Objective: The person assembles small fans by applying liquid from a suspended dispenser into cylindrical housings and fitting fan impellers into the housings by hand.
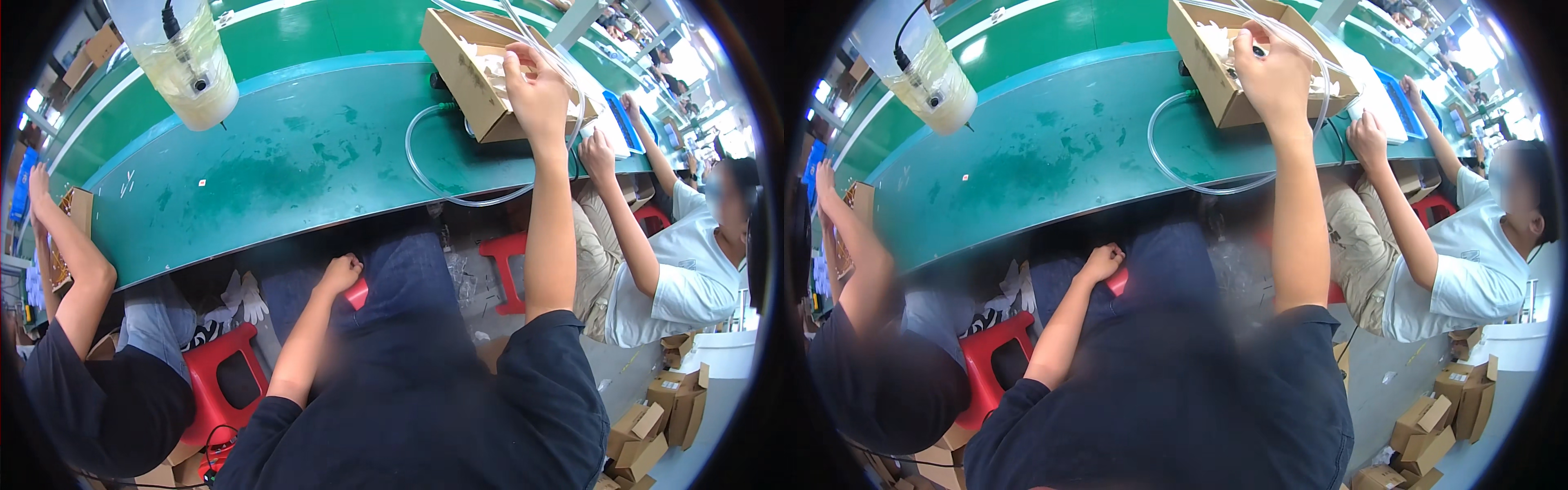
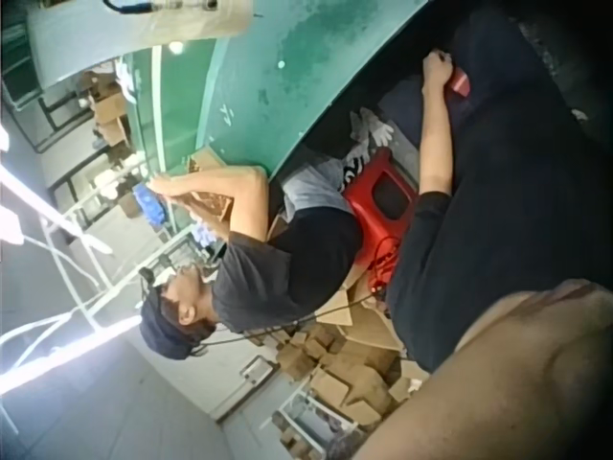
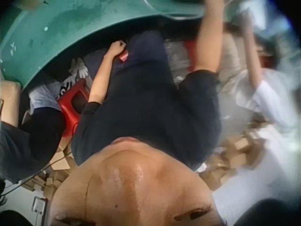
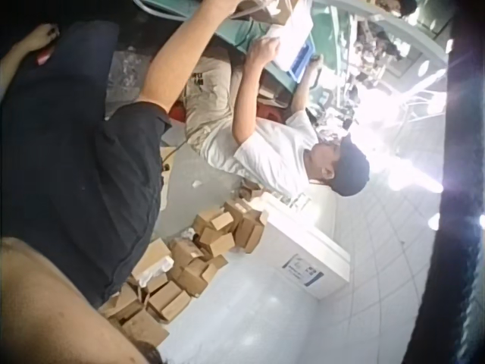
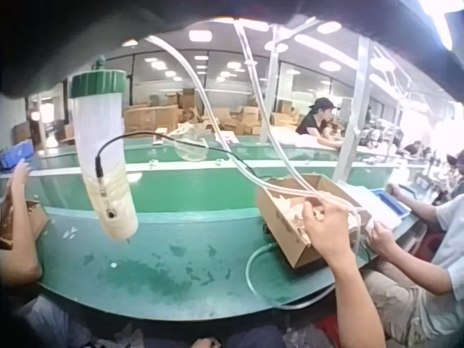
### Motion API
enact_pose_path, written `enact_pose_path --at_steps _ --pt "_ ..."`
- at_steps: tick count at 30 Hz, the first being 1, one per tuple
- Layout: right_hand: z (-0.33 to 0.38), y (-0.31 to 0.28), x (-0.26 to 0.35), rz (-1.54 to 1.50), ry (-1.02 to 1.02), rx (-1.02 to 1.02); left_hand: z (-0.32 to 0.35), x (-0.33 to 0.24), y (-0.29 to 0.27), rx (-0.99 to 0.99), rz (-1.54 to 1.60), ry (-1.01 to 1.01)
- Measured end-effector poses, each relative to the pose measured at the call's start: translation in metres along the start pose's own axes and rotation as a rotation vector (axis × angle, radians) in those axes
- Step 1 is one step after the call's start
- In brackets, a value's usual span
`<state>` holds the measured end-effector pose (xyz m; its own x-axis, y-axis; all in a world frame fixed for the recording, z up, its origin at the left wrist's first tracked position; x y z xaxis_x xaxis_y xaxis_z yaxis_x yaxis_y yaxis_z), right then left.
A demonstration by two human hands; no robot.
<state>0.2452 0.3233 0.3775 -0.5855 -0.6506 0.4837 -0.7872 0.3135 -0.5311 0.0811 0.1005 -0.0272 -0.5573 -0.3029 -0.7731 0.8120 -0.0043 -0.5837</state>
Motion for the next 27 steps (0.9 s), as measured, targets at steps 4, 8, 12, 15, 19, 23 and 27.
enact_pose_path --at_steps 4,8,12,15,19,23,27 --pt "0.006 -0.003 -0.002 -0.086 0.051 -0.043 0.001 -0.002 -0.001 0.001 -0.005 -0.008" --pt "0.01 -0.008 0.013 -0.071 -0.132 -0.066 0.0 -0.002 -0.002 -0.011 -0.02 -0.01" --pt "0.024 -0.01 0.015 -0.069 -0.231 -0.149 0.001 -0.001 -0.002 -0.027 -0.024 0.005" --pt "0.043 -0.006 0.023 0.085 -0.435 -0.25 0.003 0.0 -0.003 -0.029 -0.011 -0.005" --pt "0.051 -0.004 0.028 0.149 -0.505 -0.339 0.005 -0.002 -0.003 -0.013 -0.009 -0.021" --pt "0.053 -0.002 0.024 0.117 -0.472 -0.39 0.004 -0.004 -0.005 -0.035 -0.025 -0.009" --pt "0.058 -0.002 0.02 0.083 -0.443 -0.447 0.003 -0.003 -0.004 -0.02 -0.016 -0.016"
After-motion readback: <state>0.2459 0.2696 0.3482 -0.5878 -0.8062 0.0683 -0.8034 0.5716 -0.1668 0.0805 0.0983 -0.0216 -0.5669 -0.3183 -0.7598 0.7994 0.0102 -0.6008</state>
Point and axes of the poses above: each hand's wrist, its own z-axis away from the middle knuckle, its own y-axis out of the palm, x = y × z, the point moved 6 cm from there along -z, towards the middle knuckle, and after that the axes turned 5 degrees about y, right-handed, at the moved point
